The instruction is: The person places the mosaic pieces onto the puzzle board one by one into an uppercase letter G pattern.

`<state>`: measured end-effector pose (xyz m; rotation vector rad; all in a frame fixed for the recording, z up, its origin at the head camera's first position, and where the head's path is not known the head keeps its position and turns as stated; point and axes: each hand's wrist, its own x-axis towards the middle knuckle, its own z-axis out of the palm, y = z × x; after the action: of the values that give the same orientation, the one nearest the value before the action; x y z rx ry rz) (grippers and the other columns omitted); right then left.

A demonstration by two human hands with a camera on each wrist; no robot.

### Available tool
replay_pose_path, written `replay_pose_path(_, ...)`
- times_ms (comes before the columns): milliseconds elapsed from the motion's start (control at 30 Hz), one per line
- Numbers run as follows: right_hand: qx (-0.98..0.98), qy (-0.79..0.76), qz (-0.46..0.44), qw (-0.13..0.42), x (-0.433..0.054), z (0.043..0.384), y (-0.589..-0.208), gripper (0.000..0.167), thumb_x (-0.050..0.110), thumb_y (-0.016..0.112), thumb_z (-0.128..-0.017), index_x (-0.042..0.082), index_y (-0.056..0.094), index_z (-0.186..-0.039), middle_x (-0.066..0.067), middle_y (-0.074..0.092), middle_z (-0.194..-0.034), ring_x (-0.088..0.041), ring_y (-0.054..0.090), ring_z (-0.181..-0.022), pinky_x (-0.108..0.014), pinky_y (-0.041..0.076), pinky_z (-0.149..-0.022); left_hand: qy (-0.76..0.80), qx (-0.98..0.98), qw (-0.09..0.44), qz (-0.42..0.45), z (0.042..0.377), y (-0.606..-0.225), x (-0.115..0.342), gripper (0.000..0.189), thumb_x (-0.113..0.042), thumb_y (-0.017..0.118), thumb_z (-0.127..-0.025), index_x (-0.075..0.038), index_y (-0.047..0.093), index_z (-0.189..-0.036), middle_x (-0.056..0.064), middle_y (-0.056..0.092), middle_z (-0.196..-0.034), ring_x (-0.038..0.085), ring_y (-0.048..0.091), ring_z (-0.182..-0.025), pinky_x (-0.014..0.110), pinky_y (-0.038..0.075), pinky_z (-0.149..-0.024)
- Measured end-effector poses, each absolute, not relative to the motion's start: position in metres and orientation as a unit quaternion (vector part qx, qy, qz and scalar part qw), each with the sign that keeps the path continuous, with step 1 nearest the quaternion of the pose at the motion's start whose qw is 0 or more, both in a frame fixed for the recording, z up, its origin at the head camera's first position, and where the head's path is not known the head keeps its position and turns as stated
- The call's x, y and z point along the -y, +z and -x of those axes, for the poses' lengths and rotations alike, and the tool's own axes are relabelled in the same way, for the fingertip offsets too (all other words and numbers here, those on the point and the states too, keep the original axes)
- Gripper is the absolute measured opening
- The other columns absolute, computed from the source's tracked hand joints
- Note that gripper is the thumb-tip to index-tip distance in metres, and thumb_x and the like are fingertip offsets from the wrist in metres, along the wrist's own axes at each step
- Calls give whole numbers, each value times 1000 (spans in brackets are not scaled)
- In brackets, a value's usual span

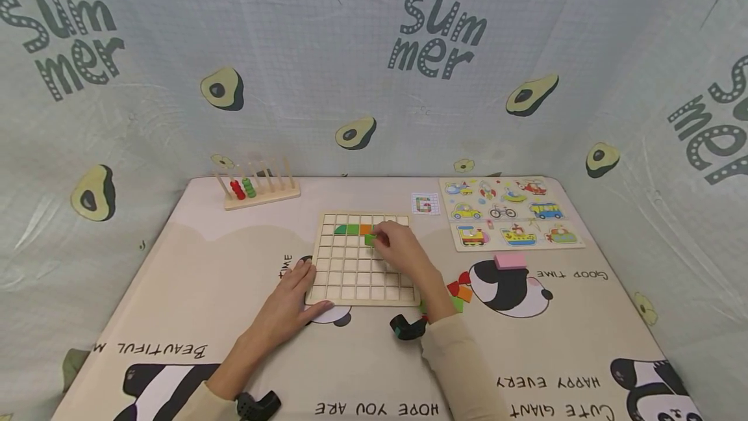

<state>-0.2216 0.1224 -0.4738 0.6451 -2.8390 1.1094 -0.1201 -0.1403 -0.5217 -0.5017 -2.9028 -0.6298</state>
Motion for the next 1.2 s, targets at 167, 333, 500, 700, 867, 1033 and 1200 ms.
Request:
replay_pose_path(167,913,347,-212,12,-107,228,-477,20,15,66,-97,5,70,-113,-5,69,-97,-13,58,-83,-28,53,-74,-207,961,67,169,121,-522,140,88,-57,67,-89,6,45,-147,22,42,-156,36,37,-148,49,28,-125)
replay_pose_path(333,913,349,-214,4,-95,231,-480,19,15,65,-97,5,70,-113,-4,69,-96,-13,59,-83,-27,53,-75,-213,960,65,170,121,-521,140,88,-56,68,-89,6,45,-147,23,40,-157,39,36,-148,51,28,-125)
replay_pose_path(500,911,356,-210,4,-81,235,-484,15,15,66,-97,8,70,-109,-2,69,-93,-11,59,-80,-26,53,-73,-211,961,63,170,120,-520,140,88,-56,67,-89,6,44,-147,24,40,-157,40,35,-148,51,28,-125)
replay_pose_path(700,910,357,-213,4,-67,238,-489,14,15,66,-97,8,69,-108,-2,70,-92,-11,61,-81,-27,55,-74,-212,961,60,169,120,-519,141,89,-57,67,-89,6,44,-147,24,40,-157,40,35,-148,51,28,-125)
replay_pose_path(867,909,360,-209,2,-61,239,-493,13,15,66,-97,7,69,-108,-3,70,-91,-11,62,-80,-28,55,-74,-210,961,60,169,120,-521,141,89,-56,68,-89,6,44,-147,24,41,-156,39,35,-149,50,27,-125)
replay_pose_path(1033,911,358,-206,5,-58,241,-498,15,17,65,-98,8,69,-109,-1,70,-91,-10,61,-79,-26,54,-72,-208,962,60,167,120,-520,141,89,-57,67,-89,6,44,-147,23,40,-157,39,35,-149,50,27,-125)
replay_pose_path(1200,913,353,-207,6,-57,243,-501,17,19,64,-99,8,70,-112,-2,71,-97,-11,62,-83,-27,56,-75,-211,961,60,167,120,-520,141,89,-56,67,-89,6,44,-147,24,40,-157,39,34,-149,50,26,-125)
